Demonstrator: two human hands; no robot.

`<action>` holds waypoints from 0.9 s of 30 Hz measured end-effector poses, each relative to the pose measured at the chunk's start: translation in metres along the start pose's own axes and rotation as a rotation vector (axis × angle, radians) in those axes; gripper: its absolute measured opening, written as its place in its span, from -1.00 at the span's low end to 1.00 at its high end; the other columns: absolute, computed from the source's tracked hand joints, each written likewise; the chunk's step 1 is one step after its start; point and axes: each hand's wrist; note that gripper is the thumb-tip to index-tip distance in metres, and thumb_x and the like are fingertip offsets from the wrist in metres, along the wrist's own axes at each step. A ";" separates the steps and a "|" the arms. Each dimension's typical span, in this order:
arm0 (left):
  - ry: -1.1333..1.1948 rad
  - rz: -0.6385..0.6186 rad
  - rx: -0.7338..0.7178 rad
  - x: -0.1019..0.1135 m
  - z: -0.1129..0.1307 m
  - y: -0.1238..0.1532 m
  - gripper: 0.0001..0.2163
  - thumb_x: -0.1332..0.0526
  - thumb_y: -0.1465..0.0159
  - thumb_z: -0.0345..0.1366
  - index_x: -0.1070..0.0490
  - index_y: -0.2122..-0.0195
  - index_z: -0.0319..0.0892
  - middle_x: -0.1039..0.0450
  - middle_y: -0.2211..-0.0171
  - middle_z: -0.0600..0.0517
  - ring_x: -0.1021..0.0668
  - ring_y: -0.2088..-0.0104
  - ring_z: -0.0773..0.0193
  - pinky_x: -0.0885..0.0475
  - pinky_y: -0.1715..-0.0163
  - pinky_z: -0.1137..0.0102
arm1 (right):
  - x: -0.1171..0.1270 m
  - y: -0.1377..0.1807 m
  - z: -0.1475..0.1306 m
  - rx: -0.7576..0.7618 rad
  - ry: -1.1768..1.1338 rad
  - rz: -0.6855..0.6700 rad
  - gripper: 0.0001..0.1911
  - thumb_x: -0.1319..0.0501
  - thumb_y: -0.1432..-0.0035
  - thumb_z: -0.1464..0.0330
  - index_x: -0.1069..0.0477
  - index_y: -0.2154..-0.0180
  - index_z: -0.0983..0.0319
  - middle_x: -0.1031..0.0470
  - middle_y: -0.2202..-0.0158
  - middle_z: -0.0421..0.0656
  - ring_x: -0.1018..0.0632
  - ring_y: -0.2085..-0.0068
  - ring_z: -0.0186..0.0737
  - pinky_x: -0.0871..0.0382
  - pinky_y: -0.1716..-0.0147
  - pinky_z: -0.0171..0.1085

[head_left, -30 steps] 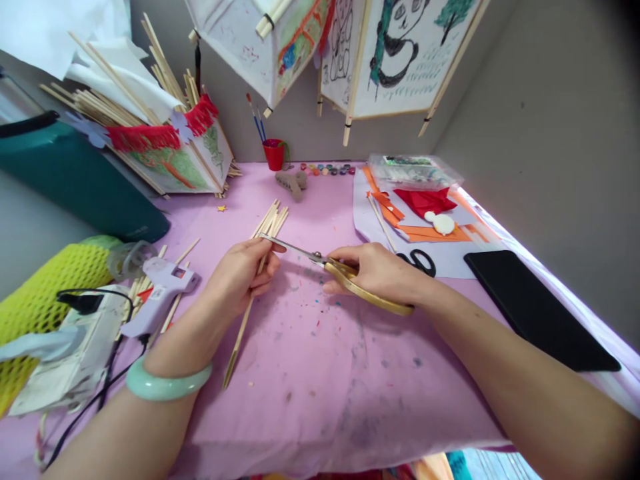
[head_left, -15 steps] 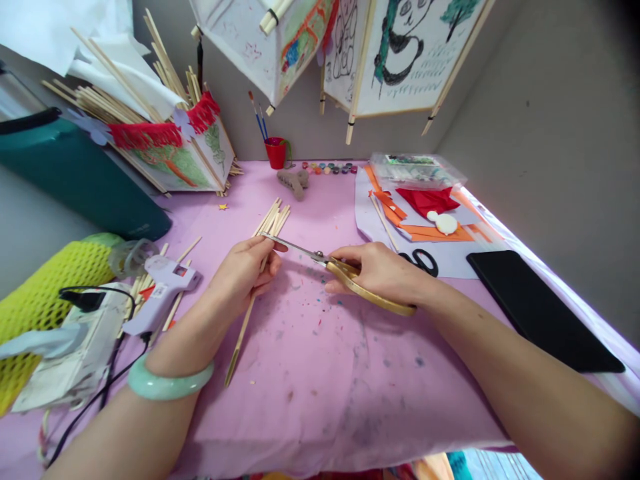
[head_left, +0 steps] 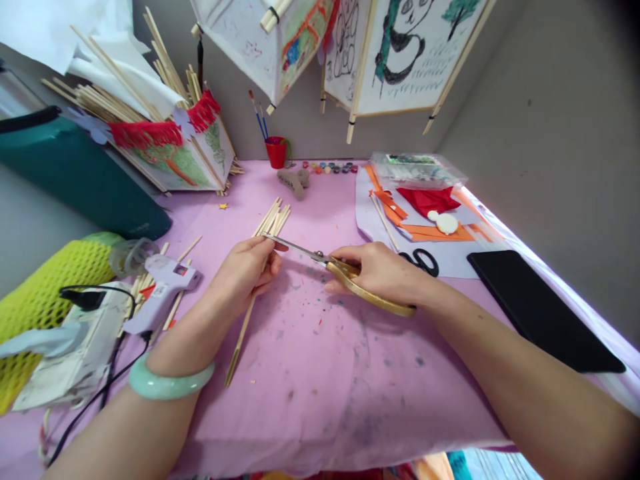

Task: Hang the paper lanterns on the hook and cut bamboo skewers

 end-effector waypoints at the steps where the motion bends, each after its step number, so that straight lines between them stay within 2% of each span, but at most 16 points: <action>1: -0.004 0.005 0.007 0.000 0.000 0.000 -0.89 -0.03 -0.18 -0.39 -0.28 0.46 -0.21 -0.22 0.72 0.15 -0.04 0.83 0.52 0.05 0.86 0.57 | 0.000 0.000 0.000 -0.001 0.008 0.004 -0.58 -0.22 0.07 0.01 -0.46 0.25 0.14 -0.46 0.44 -0.25 -0.41 0.43 -0.30 -0.19 0.49 -0.35; 8: -0.057 0.021 0.027 -0.002 0.001 0.001 -0.89 -0.04 -0.19 -0.37 -0.27 0.47 -0.19 -0.19 0.74 0.17 -0.03 0.84 0.52 0.08 0.86 0.56 | -0.001 0.001 -0.004 0.001 0.064 0.027 -0.58 -0.22 0.07 0.02 -0.47 0.24 0.15 -0.47 0.45 -0.23 -0.41 0.45 -0.30 -0.17 0.50 -0.35; 12: -0.111 0.043 0.039 -0.003 -0.002 -0.001 -0.94 -0.09 -0.17 -0.38 -0.26 0.45 -0.17 -0.24 0.71 0.18 -0.06 0.85 0.54 0.10 0.86 0.58 | -0.001 0.001 -0.004 -0.003 0.078 0.033 -0.60 -0.23 0.07 0.05 -0.47 0.23 0.15 -0.48 0.45 -0.23 -0.41 0.46 -0.31 -0.16 0.50 -0.36; 17: -0.158 0.042 0.029 -0.003 -0.003 -0.001 -0.92 -0.06 -0.18 -0.39 -0.23 0.46 -0.15 -0.23 0.71 0.19 -0.07 0.85 0.53 0.08 0.88 0.58 | -0.003 0.001 -0.004 0.010 0.116 0.052 -0.68 -0.24 0.05 0.13 -0.48 0.24 0.12 -0.50 0.43 -0.25 -0.42 0.45 -0.32 -0.14 0.51 -0.37; 27: -0.261 0.053 -0.025 0.000 -0.010 -0.004 -0.92 -0.09 -0.17 -0.33 -0.24 0.46 -0.16 -0.23 0.71 0.19 -0.10 0.84 0.51 0.03 0.88 0.57 | -0.005 0.001 -0.003 0.031 0.227 0.090 -0.67 -0.23 0.04 0.15 -0.48 0.21 0.13 -0.51 0.44 -0.23 -0.43 0.46 -0.30 -0.09 0.51 -0.35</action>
Point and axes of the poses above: each hand's wrist, its own y-axis away from the middle knuckle, its own x-axis out of the back of the hand, z = x × y
